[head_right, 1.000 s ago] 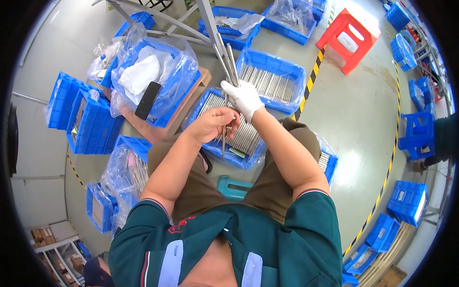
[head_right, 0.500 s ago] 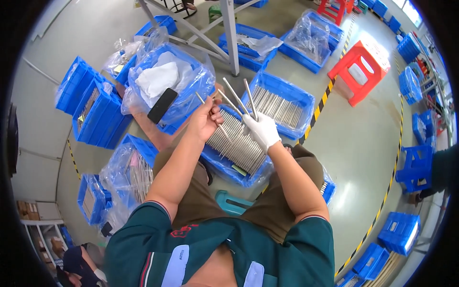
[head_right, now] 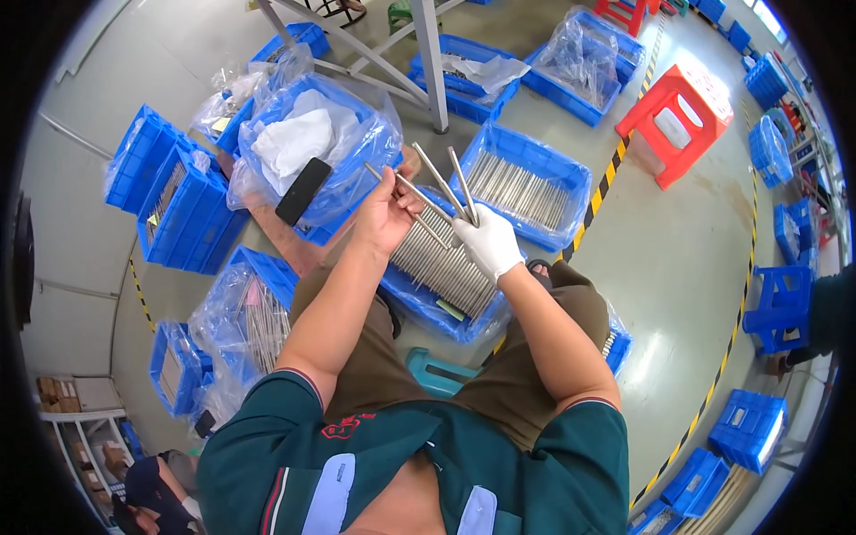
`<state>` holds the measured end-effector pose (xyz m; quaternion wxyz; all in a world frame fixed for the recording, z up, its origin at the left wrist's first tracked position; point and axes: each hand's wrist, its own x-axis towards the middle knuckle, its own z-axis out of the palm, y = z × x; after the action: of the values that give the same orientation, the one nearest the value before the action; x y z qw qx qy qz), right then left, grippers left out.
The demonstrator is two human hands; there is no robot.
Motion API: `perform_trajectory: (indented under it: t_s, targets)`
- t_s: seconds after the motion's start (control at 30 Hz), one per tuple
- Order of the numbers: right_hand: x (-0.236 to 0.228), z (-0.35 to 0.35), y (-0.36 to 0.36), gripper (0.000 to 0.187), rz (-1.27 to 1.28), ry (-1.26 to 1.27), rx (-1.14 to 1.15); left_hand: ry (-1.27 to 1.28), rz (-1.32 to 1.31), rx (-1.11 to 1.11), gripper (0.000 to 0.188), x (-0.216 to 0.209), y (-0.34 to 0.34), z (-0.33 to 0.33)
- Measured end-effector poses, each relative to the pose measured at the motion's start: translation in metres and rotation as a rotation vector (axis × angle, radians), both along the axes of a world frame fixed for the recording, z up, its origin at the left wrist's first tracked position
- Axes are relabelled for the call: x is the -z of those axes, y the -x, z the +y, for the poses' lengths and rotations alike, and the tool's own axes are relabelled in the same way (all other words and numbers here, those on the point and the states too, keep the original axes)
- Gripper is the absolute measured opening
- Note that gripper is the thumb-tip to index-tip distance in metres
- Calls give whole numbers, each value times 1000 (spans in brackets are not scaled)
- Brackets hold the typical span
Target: The person is inspecting and sorting thin metal rods into blue crates in a manufacturing environment.
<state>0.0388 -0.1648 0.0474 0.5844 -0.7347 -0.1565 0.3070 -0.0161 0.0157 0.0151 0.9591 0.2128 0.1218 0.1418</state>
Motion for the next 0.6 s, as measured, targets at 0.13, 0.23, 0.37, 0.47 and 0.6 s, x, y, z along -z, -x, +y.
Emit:
perform_trajectory:
  t_s: [0.13, 0.23, 0.37, 0.47, 0.6]
  targets:
    - [-2, 8, 2, 11, -132, 28, 12, -30, 26, 18, 32, -1, 0, -5]
    - [4, 12, 0, 18, -191, 65, 55, -37, 82, 120, 34, -1, 1, -24]
    - [-4, 23, 3, 13, -91, -44, 98, -118, 112, 107, 35, 4, 4, -41]
    - [11, 25, 1, 12, 35, -179, 122, -175, 102, 105, 32, 5, 4, -42]
    - [8, 25, 6, 6, 231, -269, 147, -181, 85, 115, 27, 0, 8, -44]
